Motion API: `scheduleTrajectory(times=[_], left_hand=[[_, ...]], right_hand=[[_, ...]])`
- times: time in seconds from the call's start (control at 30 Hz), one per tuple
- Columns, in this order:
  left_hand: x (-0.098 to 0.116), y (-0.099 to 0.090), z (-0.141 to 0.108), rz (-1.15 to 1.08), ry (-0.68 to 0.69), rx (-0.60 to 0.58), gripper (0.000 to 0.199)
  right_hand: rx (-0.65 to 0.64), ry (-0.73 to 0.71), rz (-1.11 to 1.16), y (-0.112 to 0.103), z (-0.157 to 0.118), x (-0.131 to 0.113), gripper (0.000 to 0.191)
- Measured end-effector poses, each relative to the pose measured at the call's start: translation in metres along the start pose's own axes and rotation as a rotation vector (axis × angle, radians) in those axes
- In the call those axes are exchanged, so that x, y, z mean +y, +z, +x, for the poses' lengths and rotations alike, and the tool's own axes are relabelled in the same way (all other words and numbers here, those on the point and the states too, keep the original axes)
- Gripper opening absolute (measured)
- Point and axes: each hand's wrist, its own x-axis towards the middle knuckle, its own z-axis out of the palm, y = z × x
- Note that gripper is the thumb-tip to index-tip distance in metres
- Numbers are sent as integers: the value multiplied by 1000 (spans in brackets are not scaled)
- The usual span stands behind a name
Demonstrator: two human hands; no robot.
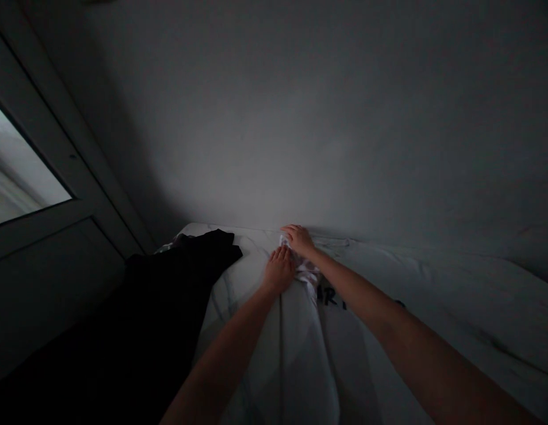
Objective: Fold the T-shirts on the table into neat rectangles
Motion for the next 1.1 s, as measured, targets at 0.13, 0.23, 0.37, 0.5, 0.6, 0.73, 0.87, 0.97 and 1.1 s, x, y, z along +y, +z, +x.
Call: scheduleTrajectory(times=[0.13,0.23,0.37,0.5,0.6,0.73,0.87,0.97,1.1], left_hand=[[-1,4,1,-13,-8,11,48],[-3,5,1,-15,5,27,48],[-5,5,1,-18,22,25,48],[-3,3,1,-13,7,7,47],[-3,2,1,2,11,-24,47],[-5,2,1,9,4,-46,47],[-7,1,2,-17,13,-44,45],[-8,1,2,-44,-14,-54,44],[-6,-4,4,-73,-40,-88,44]], right_hand=[[-153,-286,-59,-5,-21,18,39],[-187,-225,-124,-6,-29,25,41],[-147,-300,-114,-4,-29,21,44],[-257,-294,-78,-1,-24,19,47],[-281,-200,-96,-1,-21,18,49],[-259,-185,-124,-9,-23,11,49],[-136,-180,-67,-30,-46,9,43],[-67,-171,-5,-57,-75,23,30],[81,3,19,-94,-113,58,23]])
